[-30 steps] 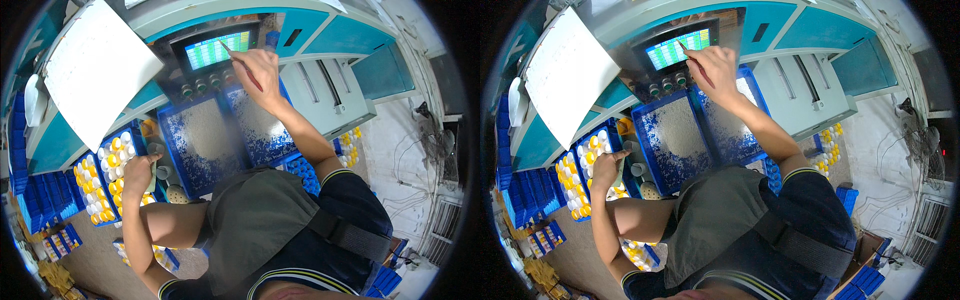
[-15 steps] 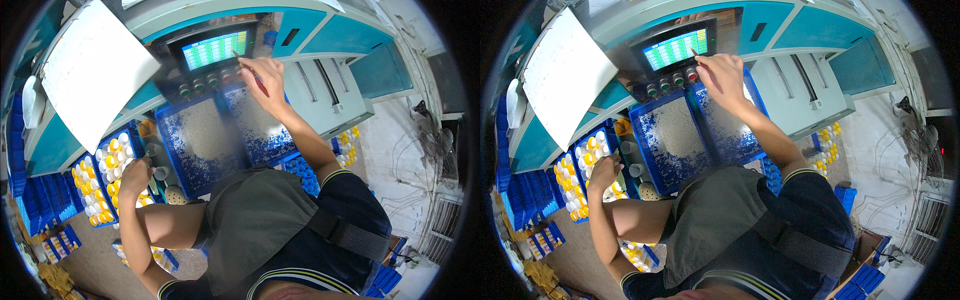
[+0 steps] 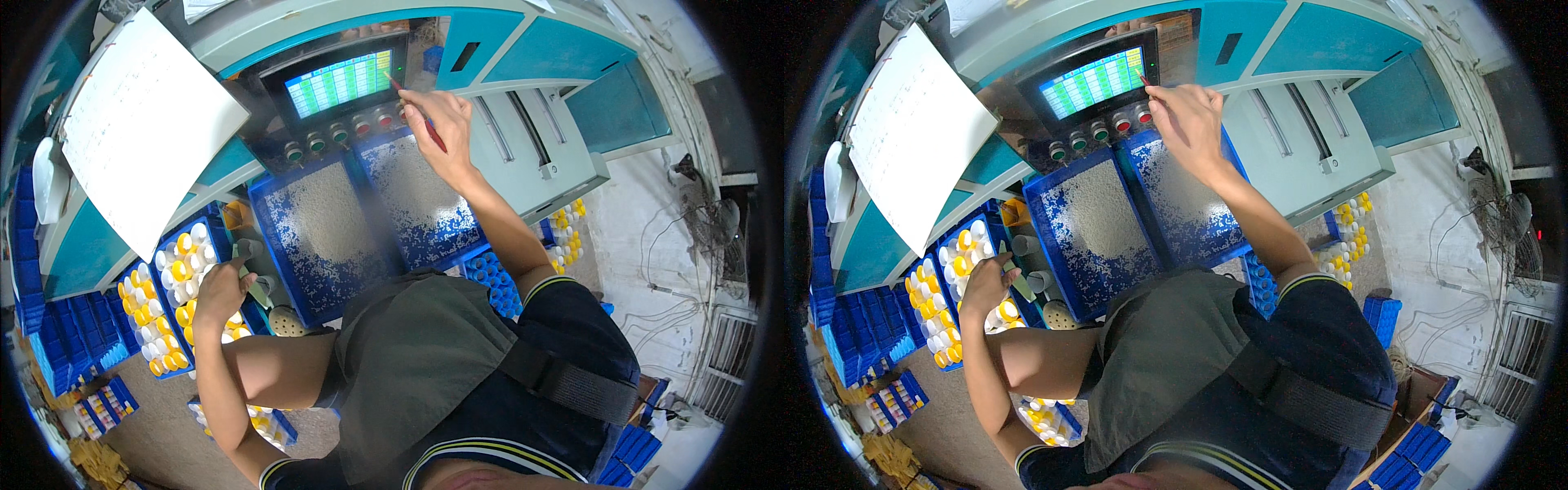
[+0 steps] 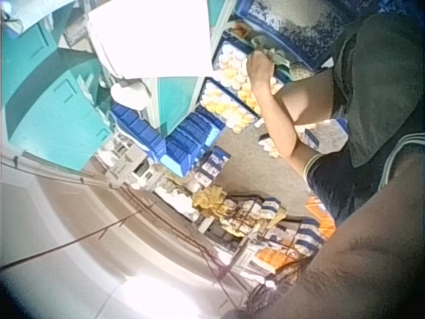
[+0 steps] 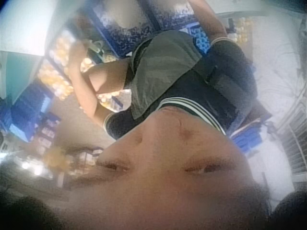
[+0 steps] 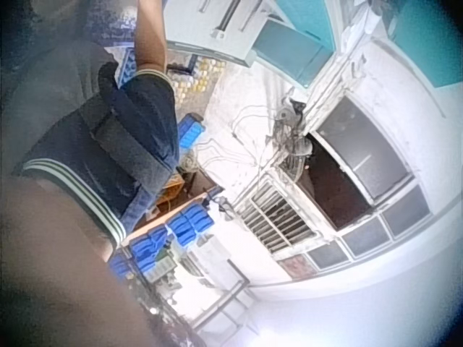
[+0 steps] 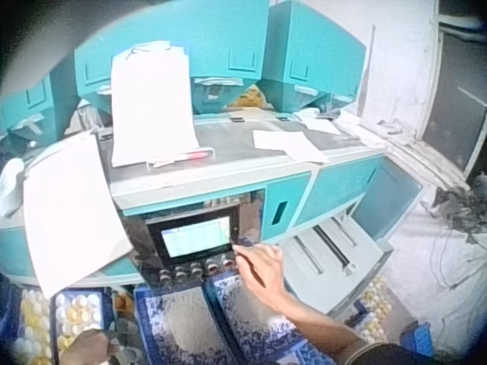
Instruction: The person sits on the floor and operates a machine's touchscreen using a stylus. They repeatedly reference a notepad and sticky note, writing notes and then interacting with the machine's interface.
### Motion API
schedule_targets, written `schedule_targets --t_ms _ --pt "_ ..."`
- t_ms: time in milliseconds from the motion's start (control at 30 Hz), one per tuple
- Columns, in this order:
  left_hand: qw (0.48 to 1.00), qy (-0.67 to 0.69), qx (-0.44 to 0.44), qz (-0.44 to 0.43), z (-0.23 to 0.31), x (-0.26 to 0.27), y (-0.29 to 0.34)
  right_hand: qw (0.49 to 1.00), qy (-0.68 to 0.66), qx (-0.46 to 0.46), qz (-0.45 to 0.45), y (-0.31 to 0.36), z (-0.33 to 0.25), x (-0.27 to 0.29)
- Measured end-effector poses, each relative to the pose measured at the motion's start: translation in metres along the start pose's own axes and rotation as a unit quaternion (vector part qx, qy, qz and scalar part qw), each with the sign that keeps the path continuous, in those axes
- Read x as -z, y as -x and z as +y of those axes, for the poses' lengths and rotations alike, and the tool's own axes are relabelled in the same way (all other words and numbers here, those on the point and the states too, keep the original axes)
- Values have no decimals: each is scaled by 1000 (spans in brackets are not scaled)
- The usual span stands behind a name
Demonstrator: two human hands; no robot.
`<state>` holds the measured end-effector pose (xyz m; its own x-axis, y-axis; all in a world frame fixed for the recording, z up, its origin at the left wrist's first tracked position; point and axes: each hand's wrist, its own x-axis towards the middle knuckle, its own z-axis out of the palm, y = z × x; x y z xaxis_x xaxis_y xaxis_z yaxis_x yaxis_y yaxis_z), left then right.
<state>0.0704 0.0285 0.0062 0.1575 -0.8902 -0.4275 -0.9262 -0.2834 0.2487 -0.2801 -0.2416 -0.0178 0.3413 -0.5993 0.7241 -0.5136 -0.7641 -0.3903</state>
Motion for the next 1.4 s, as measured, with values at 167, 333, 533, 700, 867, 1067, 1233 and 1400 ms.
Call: schedule_targets --t_ms 167,333,533,700,867,1067,1233,1400 --pt "998 4 -37 -41 3 7 7 1000 -9 -2 5 -1 0 -1" --pt "998 10 -37 -41 -3 2 5 1000 -12 -6 1 -1 0 -1" --pt "991 -10 86 -104 3 12 1 1000 -12 2 6 0 2 -1" --pt "987 22 96 -128 2 12 -3 1000 -9 2 6 0 3 -2" --pt "994 -16 69 -87 -7 3 -4 1000 -15 -3 1 -1 1 -2" --pt "994 -23 46 -94 -10 3 -3 1000 -16 -4 1 -1 1 -2" --pt "998 -5 20 -53 -14 -2 0 1000 -16 -4 4 0 0 -1" --pt "998 32 24 -43 -16 -3 1 1000 -14 -6 2 0 1 -1"
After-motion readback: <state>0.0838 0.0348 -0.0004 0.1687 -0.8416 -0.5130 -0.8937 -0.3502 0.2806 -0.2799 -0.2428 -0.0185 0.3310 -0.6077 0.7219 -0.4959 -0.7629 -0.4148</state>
